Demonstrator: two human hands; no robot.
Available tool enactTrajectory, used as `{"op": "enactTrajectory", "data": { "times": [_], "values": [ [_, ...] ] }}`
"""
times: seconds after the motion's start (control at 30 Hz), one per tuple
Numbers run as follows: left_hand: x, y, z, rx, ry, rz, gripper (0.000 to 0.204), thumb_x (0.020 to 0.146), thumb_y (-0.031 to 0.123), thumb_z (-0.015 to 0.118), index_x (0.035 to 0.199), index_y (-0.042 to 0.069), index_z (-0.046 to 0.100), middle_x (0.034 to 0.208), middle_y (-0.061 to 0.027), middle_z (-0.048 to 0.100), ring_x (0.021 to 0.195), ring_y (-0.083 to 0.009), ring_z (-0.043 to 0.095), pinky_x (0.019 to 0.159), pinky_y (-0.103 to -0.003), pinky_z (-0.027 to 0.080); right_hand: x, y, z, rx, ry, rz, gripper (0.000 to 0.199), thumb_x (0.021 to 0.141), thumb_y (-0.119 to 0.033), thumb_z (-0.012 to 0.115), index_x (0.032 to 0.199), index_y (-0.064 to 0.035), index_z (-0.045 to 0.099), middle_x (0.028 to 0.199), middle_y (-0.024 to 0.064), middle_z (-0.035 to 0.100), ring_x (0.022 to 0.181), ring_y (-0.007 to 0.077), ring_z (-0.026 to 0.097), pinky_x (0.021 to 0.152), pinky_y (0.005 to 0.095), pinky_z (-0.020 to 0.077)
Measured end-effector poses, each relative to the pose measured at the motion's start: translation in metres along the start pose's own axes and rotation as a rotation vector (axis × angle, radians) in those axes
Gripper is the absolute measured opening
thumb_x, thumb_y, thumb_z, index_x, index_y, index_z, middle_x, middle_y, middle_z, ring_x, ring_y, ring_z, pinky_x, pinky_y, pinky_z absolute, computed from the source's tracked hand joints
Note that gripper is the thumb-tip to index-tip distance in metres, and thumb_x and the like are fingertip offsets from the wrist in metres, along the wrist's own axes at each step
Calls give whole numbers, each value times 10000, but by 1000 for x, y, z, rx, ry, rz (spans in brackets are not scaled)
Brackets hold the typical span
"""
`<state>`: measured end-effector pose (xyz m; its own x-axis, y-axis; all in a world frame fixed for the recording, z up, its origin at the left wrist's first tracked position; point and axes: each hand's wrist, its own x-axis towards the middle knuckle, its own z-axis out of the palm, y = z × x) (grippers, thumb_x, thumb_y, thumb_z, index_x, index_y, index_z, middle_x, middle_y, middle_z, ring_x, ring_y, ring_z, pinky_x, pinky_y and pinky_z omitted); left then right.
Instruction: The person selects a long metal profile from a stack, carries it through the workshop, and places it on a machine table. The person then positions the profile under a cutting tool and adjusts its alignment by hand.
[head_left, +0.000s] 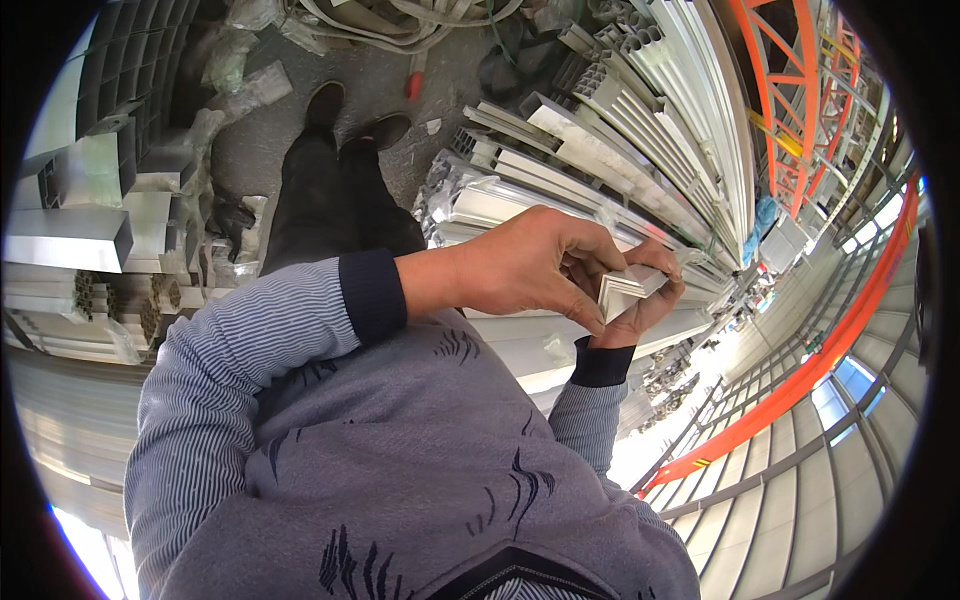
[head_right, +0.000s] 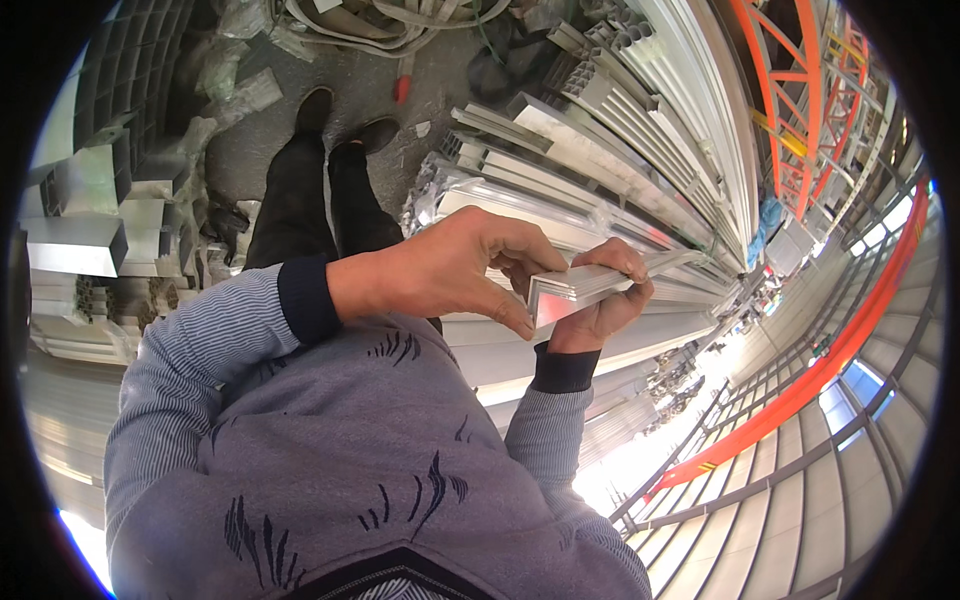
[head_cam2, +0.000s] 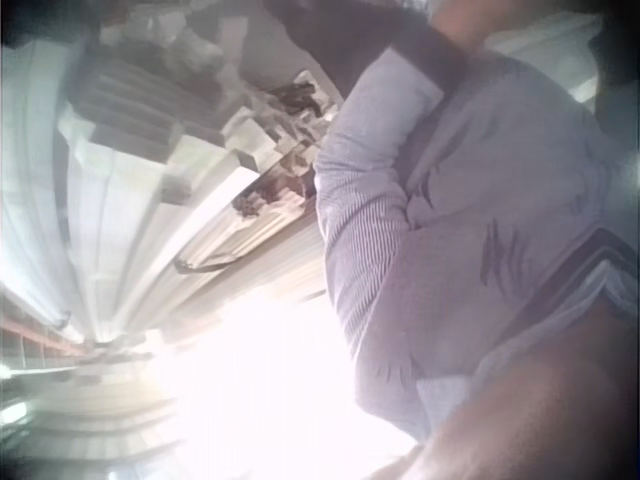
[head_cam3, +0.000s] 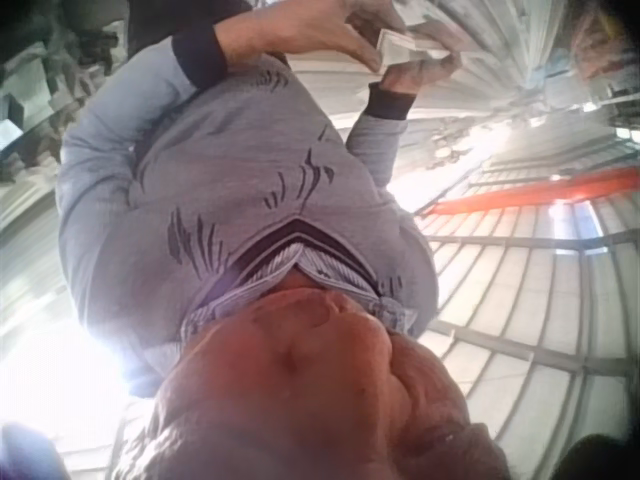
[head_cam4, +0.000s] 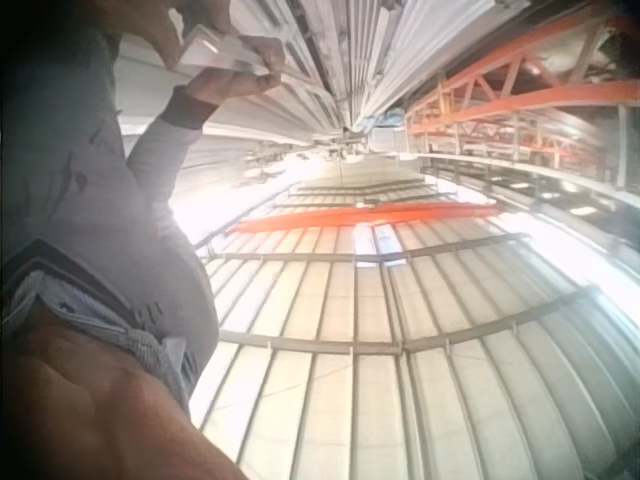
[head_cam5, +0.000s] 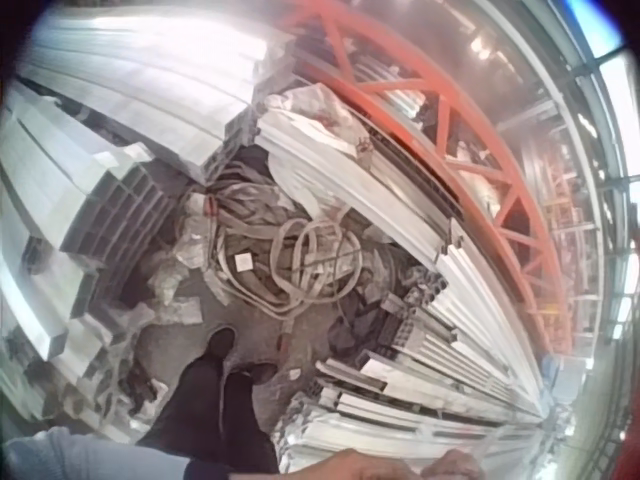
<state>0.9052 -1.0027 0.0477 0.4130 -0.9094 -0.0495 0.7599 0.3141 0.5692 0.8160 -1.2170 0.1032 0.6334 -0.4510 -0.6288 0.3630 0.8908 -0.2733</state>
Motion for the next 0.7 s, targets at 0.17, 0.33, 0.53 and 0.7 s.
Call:
{"op": "enactTrajectory", "data": {
  "times": [0.17, 0.33, 0.53, 0.7],
  "values": [
    [-14, -5, -4, -12, 13, -82, 558, 778, 75, 877, 1281, -27, 657, 1142, -101, 696, 978, -162, 662, 919, -306, 547, -3, 8, -19, 132, -33, 13, 170, 751, -5, 629, 728, -128, 515, 683, -33, 530, 643, 68, 577, 705, 261, 566],
    [-28, -11, -9, -66, 54, -206, 530, 810, 26, 840, 1306, -27, 659, 1195, -111, 705, 1052, -158, 667, 944, -305, 553, -6, 19, -37, 220, -58, 14, 236, 737, 16, 645, 691, -137, 472, 650, -53, 498, 597, 60, 543, 665, 258, 538],
    [-40, -16, -15, -114, 105, -337, 574, 820, 70, 852, 1342, -33, 636, 1201, -152, 717, 1048, -171, 695, 957, -304, 562, -9, 30, -57, 286, -84, 46, 256, 748, 10, 681, 706, -139, 476, 650, -57, 509, 594, 71, 547, 678, 268, 519],
    [-42, -12, -21, -45, 112, -478, 603, 776, -29, 821, 1352, -4, 643, 1261, -135, 702, 1087, -164, 676, 985, -304, 546, -6, 33, -70, 290, -131, 52, 241, 771, -6, 681, 743, -137, 480, 658, -54, 504, 607, 79, 549, 683, 277, 508]
  ]
}}
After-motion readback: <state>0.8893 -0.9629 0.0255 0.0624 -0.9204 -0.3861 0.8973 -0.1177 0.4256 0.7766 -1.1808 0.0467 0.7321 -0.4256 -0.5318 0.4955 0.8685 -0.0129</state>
